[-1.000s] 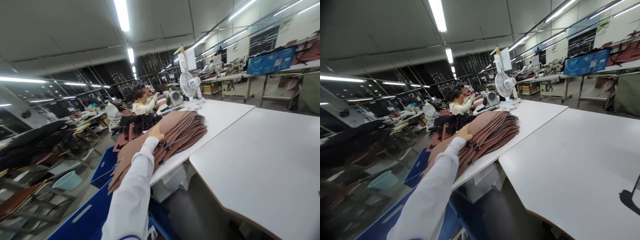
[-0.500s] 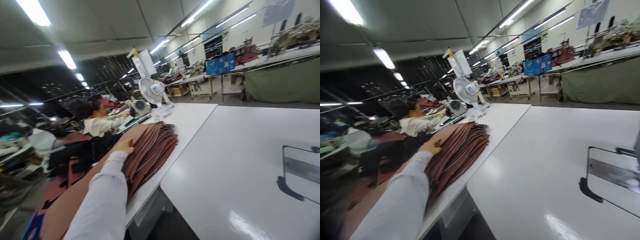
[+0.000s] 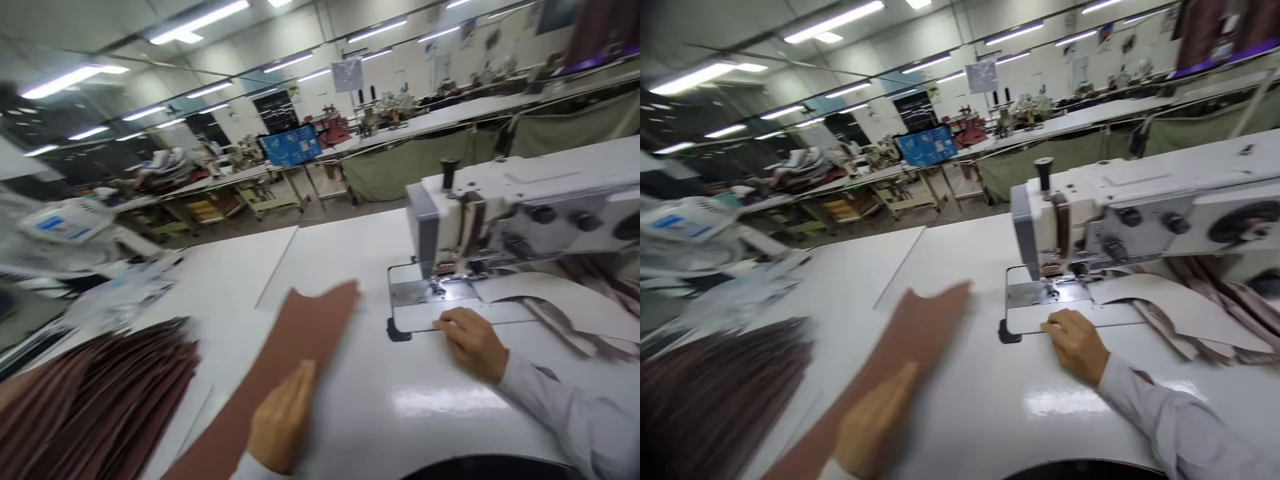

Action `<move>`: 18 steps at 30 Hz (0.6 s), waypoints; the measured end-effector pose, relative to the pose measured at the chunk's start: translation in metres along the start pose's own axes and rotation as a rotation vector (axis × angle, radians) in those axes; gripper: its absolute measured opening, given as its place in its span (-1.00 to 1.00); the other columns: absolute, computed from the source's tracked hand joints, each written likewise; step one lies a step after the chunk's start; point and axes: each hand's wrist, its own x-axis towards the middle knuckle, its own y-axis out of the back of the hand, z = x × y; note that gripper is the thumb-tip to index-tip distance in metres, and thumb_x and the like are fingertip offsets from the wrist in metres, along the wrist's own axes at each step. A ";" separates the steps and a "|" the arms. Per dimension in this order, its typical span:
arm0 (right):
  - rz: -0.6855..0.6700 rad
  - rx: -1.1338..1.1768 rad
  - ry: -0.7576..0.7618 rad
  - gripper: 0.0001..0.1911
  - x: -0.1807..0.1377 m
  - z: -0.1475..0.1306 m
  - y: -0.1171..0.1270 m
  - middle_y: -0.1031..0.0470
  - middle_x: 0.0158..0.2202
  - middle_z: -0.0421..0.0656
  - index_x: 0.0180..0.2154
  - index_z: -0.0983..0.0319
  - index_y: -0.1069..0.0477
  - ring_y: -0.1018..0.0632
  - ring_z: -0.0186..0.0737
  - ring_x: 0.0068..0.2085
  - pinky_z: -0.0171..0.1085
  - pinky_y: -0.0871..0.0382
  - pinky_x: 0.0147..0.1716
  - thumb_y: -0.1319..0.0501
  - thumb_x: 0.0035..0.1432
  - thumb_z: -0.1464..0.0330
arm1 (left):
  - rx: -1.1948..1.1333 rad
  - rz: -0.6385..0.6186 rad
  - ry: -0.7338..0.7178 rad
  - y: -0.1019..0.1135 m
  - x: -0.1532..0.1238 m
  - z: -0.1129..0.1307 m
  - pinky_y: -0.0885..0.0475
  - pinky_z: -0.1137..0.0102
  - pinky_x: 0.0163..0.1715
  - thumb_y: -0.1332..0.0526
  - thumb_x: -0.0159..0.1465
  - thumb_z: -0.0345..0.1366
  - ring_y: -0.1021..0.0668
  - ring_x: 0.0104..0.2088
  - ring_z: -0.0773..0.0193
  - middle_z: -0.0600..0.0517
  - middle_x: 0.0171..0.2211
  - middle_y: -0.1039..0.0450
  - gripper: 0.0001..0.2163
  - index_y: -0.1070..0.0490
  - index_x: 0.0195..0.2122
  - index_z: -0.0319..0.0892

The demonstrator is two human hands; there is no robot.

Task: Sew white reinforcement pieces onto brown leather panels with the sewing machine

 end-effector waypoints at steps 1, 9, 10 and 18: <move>0.003 -0.021 -0.019 -0.71 0.000 -0.002 0.009 -0.42 -0.28 -0.08 -0.20 0.27 -0.39 -0.42 -0.25 -0.26 -0.22 -0.34 -0.28 0.02 0.12 0.58 | 0.019 0.018 -0.115 -0.019 0.006 0.027 -0.44 0.47 -0.38 0.09 0.16 -0.55 -0.58 -0.30 0.25 -0.06 -0.24 -0.54 -0.57 -0.38 -0.03 -0.15; -0.219 -0.600 -0.445 -0.34 -0.061 0.062 0.127 -0.21 0.06 0.22 0.09 0.49 -0.16 -0.25 0.20 0.06 0.07 -0.24 -0.08 0.03 0.20 0.07 | -0.300 -0.042 -0.441 -0.051 0.047 0.100 -0.44 0.39 -0.39 0.08 0.32 -0.18 -0.56 -0.25 0.18 -0.05 -0.22 -0.53 -0.69 -0.44 -0.20 -0.13; -0.247 -0.623 -0.440 -0.34 -0.070 0.069 0.136 -0.19 0.08 0.21 0.09 0.48 -0.17 -0.24 0.21 0.07 0.08 -0.24 -0.08 0.05 0.20 0.05 | -0.375 -0.019 -0.429 -0.049 0.060 0.105 -0.44 0.37 -0.42 0.10 0.32 -0.09 -0.57 -0.32 0.18 -0.06 -0.27 -0.53 -0.64 -0.43 -0.22 -0.13; -0.097 -0.529 -0.360 -0.81 -0.069 0.058 0.146 -0.45 -0.18 -0.10 -0.24 0.23 -0.44 -0.41 -0.07 -0.09 -0.11 -0.29 -0.19 -0.07 0.20 0.36 | -0.661 -0.143 -0.445 -0.053 0.206 0.226 -0.48 0.28 -0.30 0.04 0.25 -0.39 -0.46 -0.12 0.11 -0.19 0.06 -0.29 -0.58 -0.08 0.15 -0.28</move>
